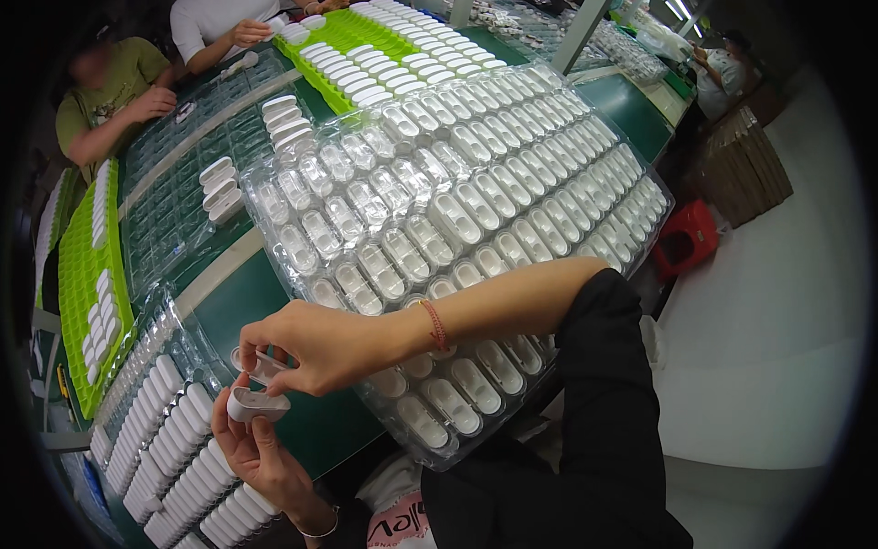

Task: The person repeatedly picks up a white earbud case and a clear plastic lid from a stack on a green table. They open the case, place the lid inside, and close it. This process is repeated continuously throughout the video.

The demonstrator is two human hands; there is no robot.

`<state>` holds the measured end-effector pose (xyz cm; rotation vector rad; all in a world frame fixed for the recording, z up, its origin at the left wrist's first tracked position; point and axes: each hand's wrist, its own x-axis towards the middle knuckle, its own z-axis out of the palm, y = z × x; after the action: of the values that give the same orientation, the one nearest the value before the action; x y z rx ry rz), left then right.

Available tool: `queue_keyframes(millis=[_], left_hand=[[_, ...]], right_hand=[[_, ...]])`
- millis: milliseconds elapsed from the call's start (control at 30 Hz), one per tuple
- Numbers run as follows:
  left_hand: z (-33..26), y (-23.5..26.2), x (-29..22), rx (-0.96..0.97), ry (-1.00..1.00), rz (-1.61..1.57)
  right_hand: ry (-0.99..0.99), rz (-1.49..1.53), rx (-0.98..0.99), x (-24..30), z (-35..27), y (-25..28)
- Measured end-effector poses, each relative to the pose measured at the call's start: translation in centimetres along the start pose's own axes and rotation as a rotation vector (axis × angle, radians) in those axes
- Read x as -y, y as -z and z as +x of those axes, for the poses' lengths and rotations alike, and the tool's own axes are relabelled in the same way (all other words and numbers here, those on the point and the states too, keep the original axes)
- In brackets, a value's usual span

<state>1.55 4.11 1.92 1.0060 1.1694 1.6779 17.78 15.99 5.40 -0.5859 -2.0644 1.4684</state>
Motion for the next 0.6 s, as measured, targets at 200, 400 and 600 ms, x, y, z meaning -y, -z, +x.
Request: queue_keyframes(millis=[200,400,600], left_hand=[[-0.2,0.2,0.3,0.028,0.008,-0.051],[-0.2,1.3,-0.2,0.076,0.109,-0.123],[-0.4,1.0,-0.1,0.074,0.107,-0.14]], right_hand=[[0.035,-0.029,-0.061,-0.1,-0.1,-0.1],[-0.101,0.123,0.014,0.5,0.3,0.0],[-0.105,0.099,-0.001,0.5,0.3,0.1]])
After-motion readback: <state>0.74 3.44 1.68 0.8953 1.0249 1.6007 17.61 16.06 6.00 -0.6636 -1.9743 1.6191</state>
